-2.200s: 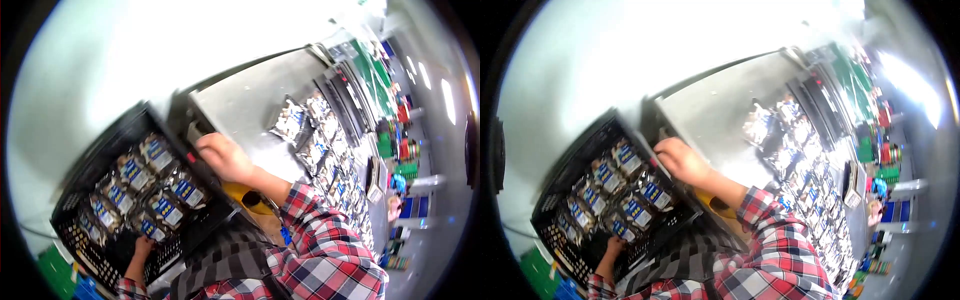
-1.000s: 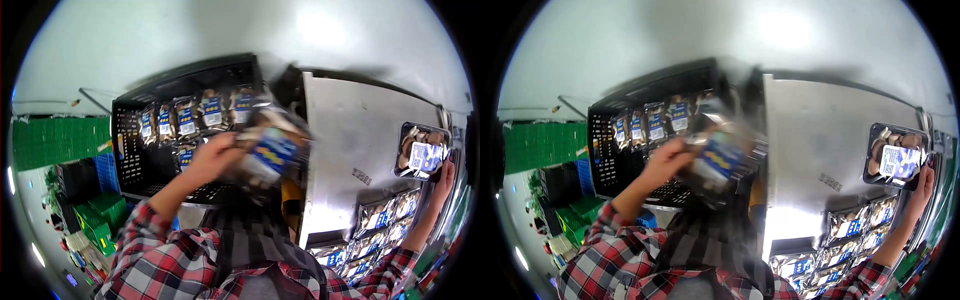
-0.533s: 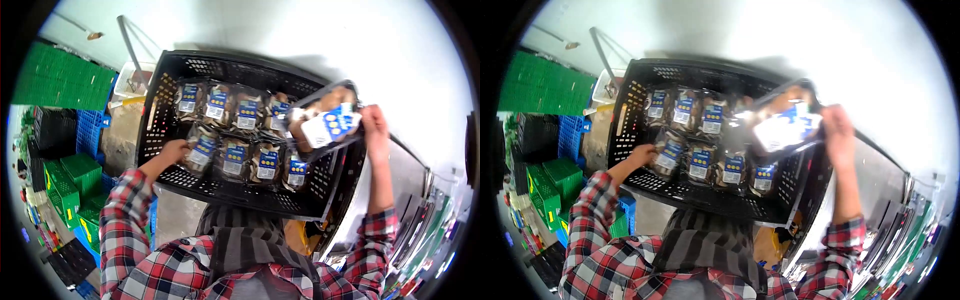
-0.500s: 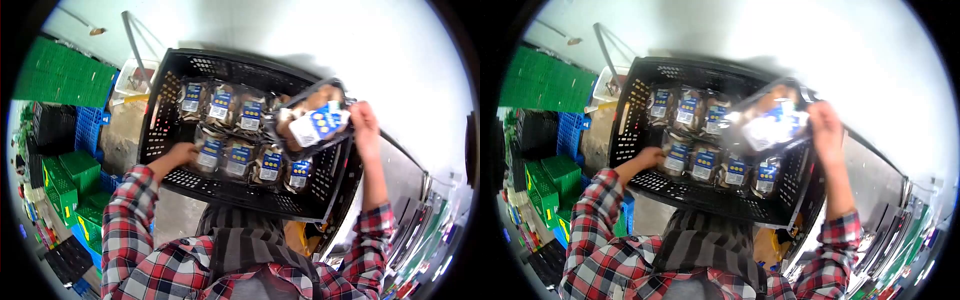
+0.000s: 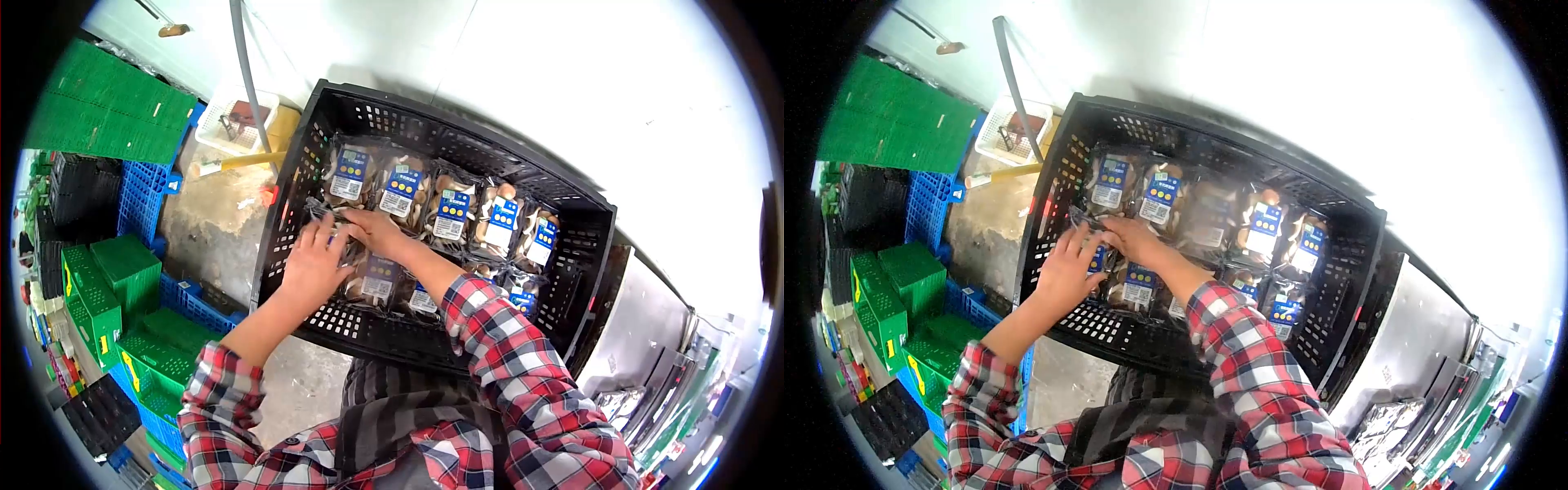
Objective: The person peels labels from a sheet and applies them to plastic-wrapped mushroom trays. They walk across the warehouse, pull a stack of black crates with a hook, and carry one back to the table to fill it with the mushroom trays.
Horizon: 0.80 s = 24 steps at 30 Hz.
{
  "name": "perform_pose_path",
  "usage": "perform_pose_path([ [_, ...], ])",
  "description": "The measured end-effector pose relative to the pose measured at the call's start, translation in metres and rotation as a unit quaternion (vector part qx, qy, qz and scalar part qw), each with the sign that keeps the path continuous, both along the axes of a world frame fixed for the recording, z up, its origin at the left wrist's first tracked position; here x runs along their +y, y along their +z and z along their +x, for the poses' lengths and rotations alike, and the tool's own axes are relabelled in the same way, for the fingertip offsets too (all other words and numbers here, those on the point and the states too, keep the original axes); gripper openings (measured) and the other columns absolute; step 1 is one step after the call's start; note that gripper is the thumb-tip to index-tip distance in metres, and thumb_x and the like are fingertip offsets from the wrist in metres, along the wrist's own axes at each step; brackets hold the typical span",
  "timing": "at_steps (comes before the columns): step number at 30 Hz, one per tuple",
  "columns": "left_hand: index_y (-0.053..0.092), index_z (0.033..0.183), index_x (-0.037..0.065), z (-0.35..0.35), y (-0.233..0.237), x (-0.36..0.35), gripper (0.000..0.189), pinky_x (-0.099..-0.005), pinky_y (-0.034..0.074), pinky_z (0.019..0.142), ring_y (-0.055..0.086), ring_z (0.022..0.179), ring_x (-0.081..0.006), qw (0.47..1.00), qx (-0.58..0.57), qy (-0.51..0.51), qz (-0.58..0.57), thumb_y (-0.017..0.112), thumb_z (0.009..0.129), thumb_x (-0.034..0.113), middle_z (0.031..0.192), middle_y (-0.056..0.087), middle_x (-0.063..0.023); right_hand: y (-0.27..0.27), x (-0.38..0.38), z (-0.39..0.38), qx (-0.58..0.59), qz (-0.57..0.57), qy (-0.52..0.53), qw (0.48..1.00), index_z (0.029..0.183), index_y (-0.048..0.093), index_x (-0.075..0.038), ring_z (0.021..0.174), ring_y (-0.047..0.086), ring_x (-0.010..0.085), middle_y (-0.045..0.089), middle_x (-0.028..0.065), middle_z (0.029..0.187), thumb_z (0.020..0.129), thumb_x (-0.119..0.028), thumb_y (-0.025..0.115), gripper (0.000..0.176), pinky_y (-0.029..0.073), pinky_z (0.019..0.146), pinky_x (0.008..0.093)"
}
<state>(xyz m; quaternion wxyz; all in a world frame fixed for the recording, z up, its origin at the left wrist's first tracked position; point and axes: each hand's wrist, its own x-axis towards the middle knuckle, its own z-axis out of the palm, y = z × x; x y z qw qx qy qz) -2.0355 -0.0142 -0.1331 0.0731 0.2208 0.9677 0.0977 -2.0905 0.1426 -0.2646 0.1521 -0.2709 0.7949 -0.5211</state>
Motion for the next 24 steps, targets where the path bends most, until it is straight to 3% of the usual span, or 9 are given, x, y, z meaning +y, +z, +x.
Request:
perform_pose_path([
  [3, 0.015, 0.140, 0.011, -0.016, -0.044, -0.003, 0.099, -0.0482, 0.030, 0.099, 0.016, 0.130, -0.0426, 0.954, -0.234, 0.024, -0.187, 0.074, 0.064, 0.036, 0.145, 0.004, -0.0197, 0.035, 0.022, 0.016, -0.047, 0.044, -0.092, 0.994, 0.124, 0.038, 0.002, 0.112, 0.044, 0.0369, 0.044, 0.0245, 0.122, 0.087, -0.021, 0.048, 0.045, 0.036, 0.094, 0.0392],
  [6, 0.015, 0.139, 0.012, -0.013, -0.080, 0.000, 0.102, -0.0491, 0.029, 0.100, 0.017, 0.129, -0.0434, 0.934, -0.239, 0.001, -0.266, 0.077, 0.060, 0.031, 0.144, 0.004, -0.0209, 0.041, 0.056, 0.037, -0.067, 0.099, -0.079, 0.990, 0.124, 0.039, -0.002, 0.112, 0.045, 0.0338, 0.047, 0.0196, 0.120, 0.088, -0.019, 0.048, 0.041, 0.038, 0.093, 0.0386],
  [7, 0.010, 0.140, 0.009, -0.004, -0.112, -0.013, 0.118, -0.0486, 0.023, 0.104, 0.010, 0.131, -0.0427, 0.950, -0.203, 0.004, -0.236, 0.082, 0.050, 0.039, 0.145, 0.001, -0.0203, 0.056, 0.066, 0.043, -0.082, 0.113, -0.065, 0.988, 0.122, 0.042, -0.003, 0.109, 0.047, 0.0341, 0.049, 0.0195, 0.117, 0.087, -0.019, 0.048, 0.039, 0.039, 0.091, 0.0393],
  [10, 0.015, 0.137, 0.007, -0.005, -0.112, -0.015, 0.116, -0.0476, 0.015, 0.107, 0.014, 0.129, -0.0457, 0.970, -0.184, -0.019, -0.155, 0.083, 0.045, 0.027, 0.143, 0.005, -0.0249, 0.101, 0.101, 0.082, -0.071, 0.119, -0.095, 0.986, 0.113, 0.048, -0.004, 0.097, 0.054, 0.0350, 0.056, 0.0187, 0.103, 0.085, -0.018, 0.050, 0.032, 0.043, 0.084, 0.0409],
  [13, 0.034, 0.125, 0.001, -0.003, -0.103, -0.010, 0.086, -0.0514, 0.021, 0.103, 0.028, 0.119, -0.0462, 0.991, -0.044, -0.113, 0.058, 0.074, 0.055, 0.032, 0.125, 0.036, -0.0282, 0.152, 0.122, 0.131, -0.124, 0.048, -0.182, 0.974, 0.116, 0.047, -0.004, 0.095, 0.055, 0.0344, 0.058, 0.0185, 0.100, 0.086, -0.019, 0.049, 0.034, 0.044, 0.082, 0.0407],
  [16, 0.023, 0.131, 0.001, -0.003, -0.132, -0.046, 0.103, -0.0501, 0.020, 0.102, 0.021, 0.123, -0.0461, 0.982, -0.127, -0.129, -0.048, 0.080, 0.049, 0.029, 0.134, 0.018, -0.0317, 0.202, 0.158, 0.203, -0.073, 0.051, -0.312, 0.946, 0.118, 0.046, -0.004, 0.089, 0.057, 0.0333, 0.059, 0.0173, 0.098, 0.087, -0.018, 0.049, 0.035, 0.047, 0.076, 0.0398],
  [17, 0.016, 0.134, 0.003, -0.004, -0.094, -0.020, 0.114, -0.0505, 0.016, 0.104, 0.013, 0.126, -0.0474, 0.968, -0.195, -0.073, -0.139, 0.083, 0.045, 0.025, 0.137, 0.008, -0.0324, 0.212, 0.173, 0.231, -0.042, 0.033, -0.379, 0.924, 0.118, 0.046, -0.005, 0.088, 0.058, 0.0328, 0.059, 0.0166, 0.098, 0.087, -0.017, 0.049, 0.033, 0.048, 0.075, 0.0388],
  [20, 0.028, 0.127, 0.001, -0.035, -0.073, 0.044, 0.083, -0.0474, 0.025, 0.097, 0.027, 0.116, -0.0433, 0.942, -0.183, -0.130, -0.249, 0.070, 0.060, 0.028, 0.128, 0.024, -0.0280, 0.178, 0.241, 0.265, 0.031, 0.041, -0.565, 0.823, 0.115, 0.048, -0.005, 0.087, 0.059, 0.0276, 0.059, 0.0129, 0.095, 0.087, -0.015, 0.051, 0.030, 0.049, 0.076, 0.0346],
  [24, 0.044, 0.117, -0.001, -0.061, 0.034, 0.156, 0.050, -0.0434, 0.037, 0.086, 0.045, 0.102, -0.0378, 0.913, -0.149, -0.210, -0.315, 0.052, 0.080, 0.031, 0.116, 0.046, -0.0222, 0.184, 0.302, 0.389, 0.005, 0.158, -0.793, 0.588, 0.114, 0.048, -0.004, 0.092, 0.055, 0.0328, 0.056, 0.0173, 0.100, 0.081, -0.011, 0.054, 0.034, 0.045, 0.082, 0.0370],
])
